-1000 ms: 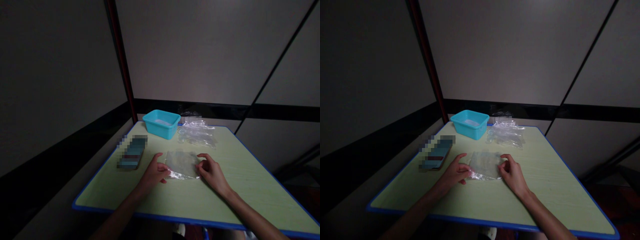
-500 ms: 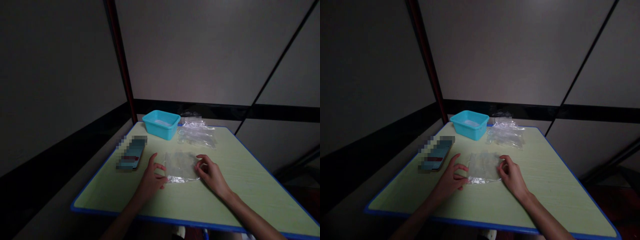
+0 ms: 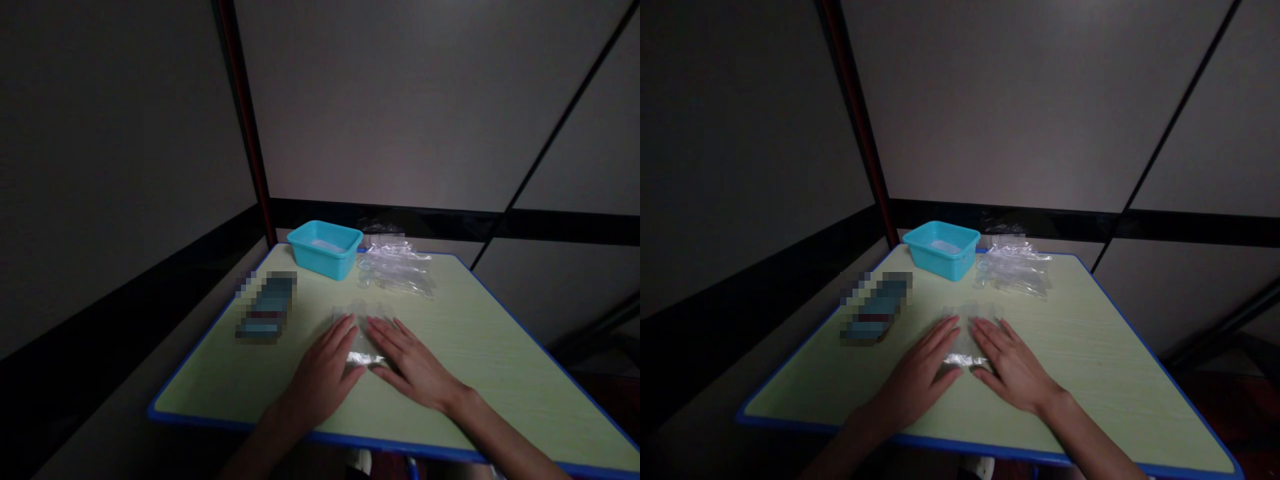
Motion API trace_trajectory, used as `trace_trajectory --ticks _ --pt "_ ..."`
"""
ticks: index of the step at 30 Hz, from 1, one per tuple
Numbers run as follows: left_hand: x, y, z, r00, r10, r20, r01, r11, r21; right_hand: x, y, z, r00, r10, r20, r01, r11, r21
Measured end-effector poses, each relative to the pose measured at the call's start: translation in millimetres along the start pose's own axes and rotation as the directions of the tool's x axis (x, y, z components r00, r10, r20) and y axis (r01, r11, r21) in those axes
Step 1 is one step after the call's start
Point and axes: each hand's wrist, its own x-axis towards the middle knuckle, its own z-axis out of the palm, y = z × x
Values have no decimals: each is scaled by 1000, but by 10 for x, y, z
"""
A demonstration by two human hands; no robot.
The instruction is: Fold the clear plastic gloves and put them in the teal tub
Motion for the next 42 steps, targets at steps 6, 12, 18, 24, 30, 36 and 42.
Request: trace_trajectory --ticks 6,12,18,24,30,36,42 --pt "34 -29 88 976 94 198 -126 980 154 19 27 9 987 -59 152 69 996 -57" --pt "-126 -85 109 976 30 216 -76 976 206 19 52 48 989 -73 131 82 995 -61" --pt "-168 -85 118 991 13 130 -36 984 177 -137 130 -83 996 -85 20 87 990 -107" --pt "-173 -64 78 996 19 87 -29 994 109 -267 227 -66 984 -129 -126 104 977 -189" --pt "-144 -29 54 1000 -22 22 21 999 46 -190 100 -118 987 -99 -125 96 995 -30" --pt "-63 -32 -15 973 -201 -112 163 946 -279 -183 -13 -258 929 279 -242 -159 893 420" --pt "129 -26 -314 928 -366 -70 211 671 -711 -66 -41 -438 836 523 -164 -221 596 772"
